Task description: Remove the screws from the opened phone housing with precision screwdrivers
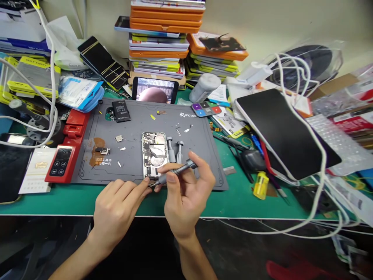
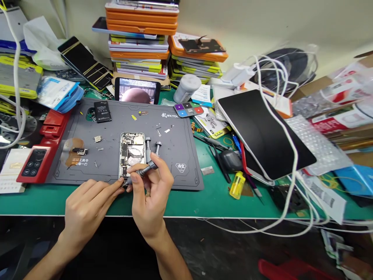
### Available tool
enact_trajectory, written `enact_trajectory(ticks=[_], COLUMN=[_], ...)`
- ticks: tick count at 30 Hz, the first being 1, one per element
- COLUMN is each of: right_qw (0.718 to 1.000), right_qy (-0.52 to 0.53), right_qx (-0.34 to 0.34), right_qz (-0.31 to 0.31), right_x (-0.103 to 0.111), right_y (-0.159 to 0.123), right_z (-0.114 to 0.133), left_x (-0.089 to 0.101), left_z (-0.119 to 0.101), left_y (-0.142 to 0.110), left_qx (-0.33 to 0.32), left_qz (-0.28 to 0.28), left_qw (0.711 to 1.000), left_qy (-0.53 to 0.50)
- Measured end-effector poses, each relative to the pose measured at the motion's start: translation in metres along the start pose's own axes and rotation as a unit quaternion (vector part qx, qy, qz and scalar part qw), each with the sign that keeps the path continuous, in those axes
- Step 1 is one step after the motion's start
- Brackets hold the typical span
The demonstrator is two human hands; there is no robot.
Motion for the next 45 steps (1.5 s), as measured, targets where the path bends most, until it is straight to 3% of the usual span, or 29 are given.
enact_trajectory(ticks=[35,45], right_qw=[0.999,1.000], right_qy=[-0.040,-0.011], right_qx=[0.007,0.009], right_qz=[-0.012,0.005], right_x=[0.0029,-0.0002], right_y=[0.0002,0.0010], right_z=[0.0035,0.0024], left_x=[0.0004,0.0004], left_z=[-0.0002,0.0004], left_y=[0.0002,0.0002], left_qx=[0.004,0.004], left_qz=[0.005,0.001], left_qw=[1.000,1.000], left_qy=[-0.002,-0.003])
Point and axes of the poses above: each hand's wrist, its own y-axis towards the middle knuckle, its own x-axis out of the back of the hand, z = x × y, the point moved 10 cm from there along y, towards the middle knuckle, and after that the axes turned 1 degree about y, right-handed, at the moved point
